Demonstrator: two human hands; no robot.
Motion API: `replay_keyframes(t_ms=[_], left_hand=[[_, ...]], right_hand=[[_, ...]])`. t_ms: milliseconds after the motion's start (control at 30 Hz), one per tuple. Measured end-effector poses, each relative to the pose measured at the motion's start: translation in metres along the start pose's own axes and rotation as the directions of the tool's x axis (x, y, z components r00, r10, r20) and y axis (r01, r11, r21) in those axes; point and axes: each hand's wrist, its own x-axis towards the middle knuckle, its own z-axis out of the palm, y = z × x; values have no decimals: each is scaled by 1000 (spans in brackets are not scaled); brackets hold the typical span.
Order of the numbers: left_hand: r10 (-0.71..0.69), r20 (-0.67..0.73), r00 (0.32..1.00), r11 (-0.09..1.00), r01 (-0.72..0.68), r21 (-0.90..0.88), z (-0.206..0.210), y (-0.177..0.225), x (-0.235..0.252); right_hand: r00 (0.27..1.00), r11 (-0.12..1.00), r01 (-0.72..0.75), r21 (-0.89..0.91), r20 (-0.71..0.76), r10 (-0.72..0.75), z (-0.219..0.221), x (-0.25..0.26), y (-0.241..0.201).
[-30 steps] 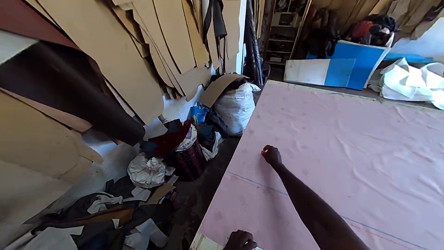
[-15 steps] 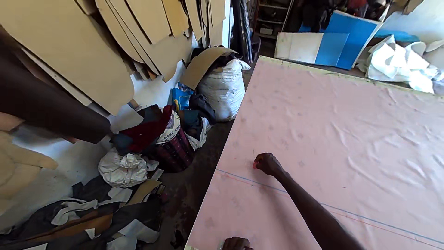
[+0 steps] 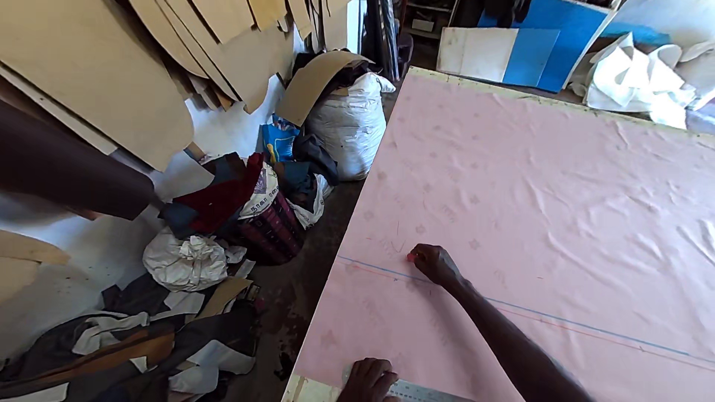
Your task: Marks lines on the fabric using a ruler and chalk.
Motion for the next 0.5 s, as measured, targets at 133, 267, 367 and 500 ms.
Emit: replay_keyframes(t_ms=[133, 267, 367, 500], left_hand=[[1, -17, 1000, 1000, -1, -17, -1, -1, 1], [3, -39, 999, 1000, -3, -16, 0, -1, 0], [9, -36, 999, 1000, -9, -7, 2, -1, 0], [-10, 5, 1000, 1000, 10, -3, 0, -1, 4]], right_hand=[[993, 998, 26, -51, 112, -20, -13, 10, -5], [995, 999, -15, -34, 100, 19, -16, 22, -2], [1000, 1000, -20, -2, 9, 20, -8, 21, 5], [995, 995, -90, -49, 42, 92, -12, 11, 4]])
